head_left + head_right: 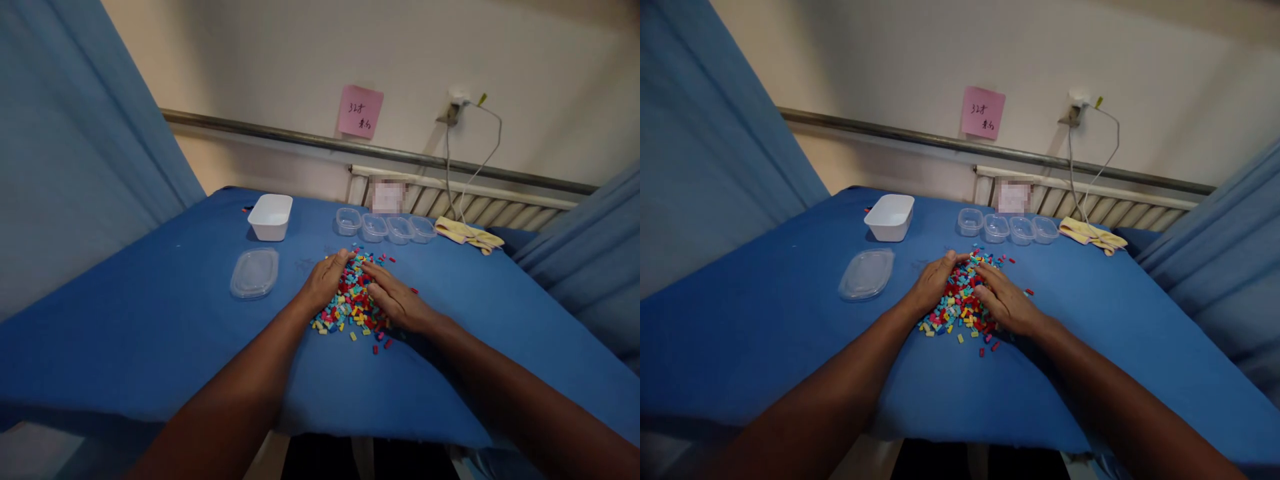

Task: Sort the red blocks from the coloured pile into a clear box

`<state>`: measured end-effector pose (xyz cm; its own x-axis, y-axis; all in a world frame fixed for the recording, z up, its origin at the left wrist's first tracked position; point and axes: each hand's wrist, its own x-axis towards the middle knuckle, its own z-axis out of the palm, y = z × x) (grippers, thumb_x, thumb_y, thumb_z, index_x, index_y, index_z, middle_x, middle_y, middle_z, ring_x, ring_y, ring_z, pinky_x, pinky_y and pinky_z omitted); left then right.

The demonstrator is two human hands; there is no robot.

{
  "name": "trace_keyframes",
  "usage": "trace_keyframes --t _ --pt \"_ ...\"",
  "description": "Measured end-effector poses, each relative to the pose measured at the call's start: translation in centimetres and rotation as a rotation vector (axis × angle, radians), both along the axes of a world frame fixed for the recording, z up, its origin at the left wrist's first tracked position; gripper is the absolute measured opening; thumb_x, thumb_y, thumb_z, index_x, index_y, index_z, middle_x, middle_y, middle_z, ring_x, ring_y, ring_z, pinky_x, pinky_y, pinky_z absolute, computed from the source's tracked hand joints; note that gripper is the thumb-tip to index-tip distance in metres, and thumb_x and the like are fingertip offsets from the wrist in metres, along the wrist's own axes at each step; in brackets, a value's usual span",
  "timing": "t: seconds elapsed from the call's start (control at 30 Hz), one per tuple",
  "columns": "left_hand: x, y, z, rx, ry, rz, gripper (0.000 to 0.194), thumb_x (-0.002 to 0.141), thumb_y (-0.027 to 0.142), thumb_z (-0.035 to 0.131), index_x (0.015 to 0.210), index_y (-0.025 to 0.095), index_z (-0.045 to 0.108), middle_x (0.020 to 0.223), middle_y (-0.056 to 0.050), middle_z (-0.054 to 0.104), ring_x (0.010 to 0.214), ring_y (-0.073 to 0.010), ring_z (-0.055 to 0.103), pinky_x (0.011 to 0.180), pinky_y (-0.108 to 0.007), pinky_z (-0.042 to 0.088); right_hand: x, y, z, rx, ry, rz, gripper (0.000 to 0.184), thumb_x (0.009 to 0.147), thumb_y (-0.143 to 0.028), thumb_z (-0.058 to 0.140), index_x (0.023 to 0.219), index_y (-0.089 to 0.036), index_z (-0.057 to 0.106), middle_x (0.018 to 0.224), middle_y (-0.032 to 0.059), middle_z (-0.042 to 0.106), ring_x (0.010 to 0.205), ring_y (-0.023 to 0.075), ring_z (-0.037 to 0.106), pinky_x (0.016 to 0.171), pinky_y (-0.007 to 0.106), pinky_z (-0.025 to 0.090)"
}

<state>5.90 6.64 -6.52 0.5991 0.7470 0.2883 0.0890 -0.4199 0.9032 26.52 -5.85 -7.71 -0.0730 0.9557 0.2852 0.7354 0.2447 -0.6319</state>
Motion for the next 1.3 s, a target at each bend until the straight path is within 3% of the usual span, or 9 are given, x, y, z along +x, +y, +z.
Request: trace_keyframes --t 0.2,0.43,0.6,0.77,1.0,1.1,1.17,1.23,1.3 --pt "0.3 0.0 0.0 -0.011 -0.04 0.061 0.071 0.114 0.066 0.034 0.134 0.014 0.078 0.139 -0.01 0.075 0.137 -0.0266 0.066 0.127 -0.039 0.043 2.7 4.4 2.4 0.053 -0.057 -0.058 0.065 0.116 -0.063 0.031 0.148 -0.023 0.072 0.163 0.0118 0.063 0.16 0.0299 0.048 0.135 0.057 0.032" --pt "0.1 0.9 -0.2 -0.04 -0.021 0.13 0.08 0.113 0.072 0.027 0.133 0.015 0.079 0.145 -0.011 0.072 0.139 -0.029 0.065 0.126 -0.041 0.044 2.9 11.4 2.0 -0.048 -0.094 0.068 0.072 0.11 -0.074 0.04 0.138 -0.018 0.077 0.154 0.0146 0.071 0.154 0.0341 0.055 0.133 0.056 0.036" --pt "0.1 0.9 -0.4 -0.041 -0.028 0.119 0.082 0.113 0.074 0.027 0.133 0.015 0.079 0.143 -0.011 0.073 0.138 -0.0286 0.066 0.127 -0.04 0.043 2.9 9.6 2.0 -0.06 -0.041 0.135 0.07 0.114 -0.069 0.026 0.132 -0.028 0.081 0.139 0.0034 0.08 0.134 0.0278 0.071 0.122 0.049 0.051" --pt "0.5 0.7 -0.4 -0.068 -0.025 0.138 0.082 0.112 0.073 0.028 0.135 0.012 0.078 0.14 -0.012 0.074 0.139 -0.0282 0.065 0.127 -0.04 0.043 6.2 6.8 1.2 -0.033 0.013 -0.102 0.076 0.112 -0.073 0.028 0.126 -0.022 0.082 0.136 0.0108 0.08 0.136 0.0342 0.069 0.122 0.055 0.049" --pt "0.4 0.9 -0.4 -0.059 -0.027 0.144 0.083 0.111 0.076 0.028 0.129 0.014 0.08 0.138 -0.012 0.075 0.138 -0.0284 0.066 0.127 -0.04 0.043 5.5 3.3 1.3 -0.062 0.012 0.05 0.06 0.115 -0.062 0.034 0.143 -0.028 0.075 0.158 0.0033 0.069 0.147 0.0265 0.063 0.127 0.047 0.046" --pt "0.4 0.9 -0.5 -0.063 -0.024 0.148 0.083 0.111 0.077 0.028 0.127 0.015 0.081 0.138 -0.012 0.075 0.138 -0.0287 0.066 0.127 -0.041 0.042 8.3 3.5 2.1 0.006 -0.084 -0.23 0.056 0.113 -0.058 0.041 0.141 -0.025 0.076 0.139 0.0061 0.079 0.13 0.0265 0.074 0.115 0.045 0.057" --pt "0.5 0.9 -0.5 -0.069 -0.024 0.148 0.084 0.11 0.077 0.028 0.129 0.015 0.08 0.139 -0.012 0.075 0.137 -0.0288 0.066 0.127 -0.041 0.043 11.5 4.6 2.8 0.011 -0.118 -0.4 0.059 0.112 -0.051 0.038 0.148 -0.015 0.069 0.126 0.0145 0.082 0.114 0.0296 0.079 0.103 0.049 0.063" --pt "0.6 1.0 -0.6 -0.073 -0.02 0.146 0.085 0.11 0.078 0.028 0.131 0.013 0.079 0.139 -0.013 0.075 0.137 -0.029 0.066 0.127 -0.041 0.043 14.7 6.0 3.4 0.007 -0.169 -0.531 0.061 0.108 -0.041 0.045 0.155 -0.008 0.061 0.13 0.0216 0.079 0.112 0.0324 0.078 0.106 0.053 0.06" --pt "0.5 1.1 -0.6 -0.068 -0.017 0.144 0.086 0.11 0.078 0.027 0.133 0.013 0.079 0.141 -0.013 0.074 0.137 -0.029 0.066 0.127 -0.041 0.043 17.3 7.2 3.8 -0.003 -0.238 -0.606 0.064 0.099 -0.032 0.058 0.156 -0.003 0.06 0.146 0.0276 0.071 0.127 0.036 0.073 0.117 0.054 0.052"
